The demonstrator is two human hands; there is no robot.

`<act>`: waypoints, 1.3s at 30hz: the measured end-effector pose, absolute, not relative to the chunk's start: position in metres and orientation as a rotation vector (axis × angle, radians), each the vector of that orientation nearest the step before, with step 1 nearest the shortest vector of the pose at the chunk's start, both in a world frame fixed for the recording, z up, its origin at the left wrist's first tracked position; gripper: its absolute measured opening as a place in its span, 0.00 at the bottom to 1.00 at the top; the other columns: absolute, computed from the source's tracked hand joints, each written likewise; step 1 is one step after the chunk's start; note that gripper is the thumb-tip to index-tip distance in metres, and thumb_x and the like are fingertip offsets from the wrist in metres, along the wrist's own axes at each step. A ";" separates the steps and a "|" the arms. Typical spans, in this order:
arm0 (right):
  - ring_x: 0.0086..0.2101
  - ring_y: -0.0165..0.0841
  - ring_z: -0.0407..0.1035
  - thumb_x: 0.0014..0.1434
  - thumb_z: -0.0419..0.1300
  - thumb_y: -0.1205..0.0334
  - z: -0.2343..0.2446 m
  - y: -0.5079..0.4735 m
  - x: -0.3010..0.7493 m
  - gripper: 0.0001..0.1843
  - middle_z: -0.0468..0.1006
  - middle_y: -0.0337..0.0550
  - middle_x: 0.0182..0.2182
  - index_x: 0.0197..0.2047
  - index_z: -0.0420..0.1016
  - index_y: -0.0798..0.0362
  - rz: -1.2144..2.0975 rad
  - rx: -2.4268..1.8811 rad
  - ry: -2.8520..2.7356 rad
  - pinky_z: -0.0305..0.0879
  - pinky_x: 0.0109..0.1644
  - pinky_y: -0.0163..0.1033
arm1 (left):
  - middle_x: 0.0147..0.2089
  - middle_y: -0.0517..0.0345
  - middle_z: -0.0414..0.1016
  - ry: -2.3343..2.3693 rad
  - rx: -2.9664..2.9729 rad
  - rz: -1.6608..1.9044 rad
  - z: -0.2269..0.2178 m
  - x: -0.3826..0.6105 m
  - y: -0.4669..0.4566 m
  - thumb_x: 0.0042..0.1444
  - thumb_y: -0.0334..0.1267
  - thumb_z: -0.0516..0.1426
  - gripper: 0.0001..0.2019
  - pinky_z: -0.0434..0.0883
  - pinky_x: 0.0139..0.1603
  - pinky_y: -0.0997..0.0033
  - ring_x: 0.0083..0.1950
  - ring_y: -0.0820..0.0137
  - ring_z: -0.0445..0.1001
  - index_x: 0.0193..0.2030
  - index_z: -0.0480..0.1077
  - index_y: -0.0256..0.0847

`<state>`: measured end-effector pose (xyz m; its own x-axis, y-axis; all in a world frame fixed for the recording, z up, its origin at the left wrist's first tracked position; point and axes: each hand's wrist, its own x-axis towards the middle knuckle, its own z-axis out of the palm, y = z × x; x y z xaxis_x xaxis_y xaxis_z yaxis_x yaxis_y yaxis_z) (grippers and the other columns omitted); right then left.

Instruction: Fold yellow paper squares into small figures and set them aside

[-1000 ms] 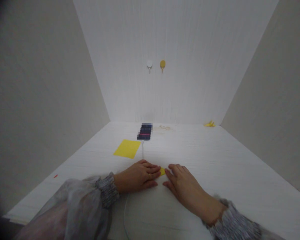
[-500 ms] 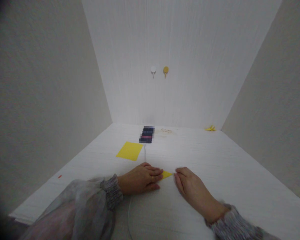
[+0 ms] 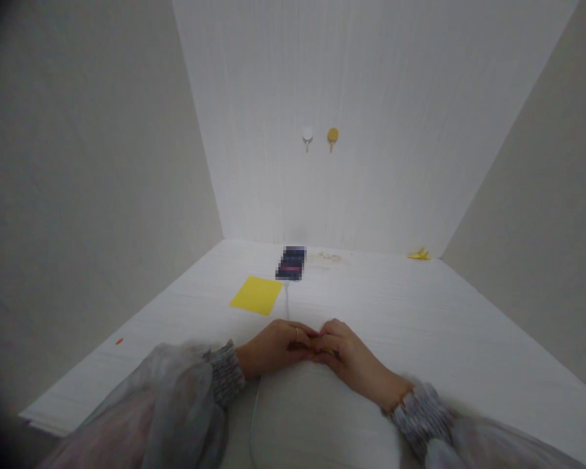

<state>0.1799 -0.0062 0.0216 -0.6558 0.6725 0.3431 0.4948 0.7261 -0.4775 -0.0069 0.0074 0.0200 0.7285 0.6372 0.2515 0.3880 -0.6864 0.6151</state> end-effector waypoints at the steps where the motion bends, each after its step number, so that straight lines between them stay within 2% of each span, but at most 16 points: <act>1: 0.35 0.32 0.64 0.55 0.53 0.62 0.020 -0.007 0.180 0.07 0.69 0.43 0.31 0.30 0.71 0.53 0.462 -0.880 -2.427 0.62 0.38 0.38 | 0.44 0.58 0.71 0.785 2.374 0.623 0.019 -0.008 0.008 0.50 0.38 0.54 0.10 0.64 0.46 0.75 0.43 0.73 0.69 0.39 0.71 0.42; 5: 0.36 0.32 0.63 0.56 0.50 0.66 0.012 -0.010 0.180 0.07 0.69 0.44 0.32 0.32 0.69 0.53 0.380 -0.891 -2.450 0.62 0.39 0.39 | 0.48 0.57 0.67 0.802 2.362 0.633 0.013 -0.011 0.011 0.41 0.42 0.60 0.16 0.63 0.48 0.73 0.46 0.70 0.67 0.39 0.72 0.42; 8: 0.34 0.32 0.63 0.56 0.49 0.67 0.004 -0.010 0.178 0.08 0.69 0.45 0.32 0.32 0.69 0.54 0.304 -0.914 -2.468 0.63 0.37 0.39 | 0.43 0.59 0.69 0.841 2.388 0.629 0.008 -0.013 0.014 0.39 0.43 0.61 0.16 0.63 0.48 0.71 0.45 0.70 0.67 0.38 0.72 0.45; 12: 0.34 0.33 0.63 0.56 0.49 0.69 -0.003 -0.010 0.175 0.08 0.69 0.45 0.31 0.32 0.69 0.55 0.235 -0.939 -2.498 0.64 0.37 0.39 | 0.38 0.58 0.71 0.826 2.403 0.594 0.005 -0.016 0.018 0.41 0.42 0.60 0.13 0.64 0.45 0.73 0.41 0.72 0.68 0.36 0.73 0.42; 17: 0.33 0.33 0.62 0.54 0.50 0.71 -0.010 -0.008 0.173 0.07 0.69 0.45 0.30 0.32 0.69 0.56 0.119 -0.957 -2.544 0.63 0.37 0.40 | 0.35 0.56 0.71 0.813 2.413 0.584 0.002 -0.023 0.023 0.51 0.37 0.53 0.09 0.65 0.40 0.77 0.35 0.76 0.69 0.32 0.73 0.37; 25: 0.33 0.33 0.62 0.55 0.47 0.73 -0.015 -0.009 0.173 0.09 0.68 0.44 0.31 0.33 0.68 0.56 -0.096 -0.901 -2.663 0.62 0.37 0.40 | 0.34 0.57 0.69 0.812 2.370 0.618 -0.002 -0.026 0.028 0.48 0.30 0.54 0.05 0.65 0.39 0.77 0.35 0.76 0.67 0.31 0.70 0.35; 32: 0.33 0.34 0.62 0.55 0.47 0.73 -0.011 -0.011 0.174 0.10 0.69 0.45 0.31 0.35 0.68 0.56 -0.281 -0.836 -2.741 0.62 0.38 0.40 | 0.36 0.57 0.67 0.772 2.394 0.582 0.004 -0.024 0.026 0.48 0.26 0.52 0.09 0.65 0.42 0.76 0.37 0.76 0.67 0.33 0.71 0.38; 39: 0.32 0.33 0.62 0.56 0.46 0.71 -0.006 -0.009 0.171 0.10 0.69 0.46 0.30 0.32 0.68 0.57 -0.088 -0.946 -2.660 0.62 0.37 0.42 | 0.36 0.57 0.67 0.738 2.428 0.564 0.005 -0.018 0.022 0.47 0.23 0.50 0.13 0.64 0.42 0.77 0.37 0.75 0.67 0.35 0.72 0.38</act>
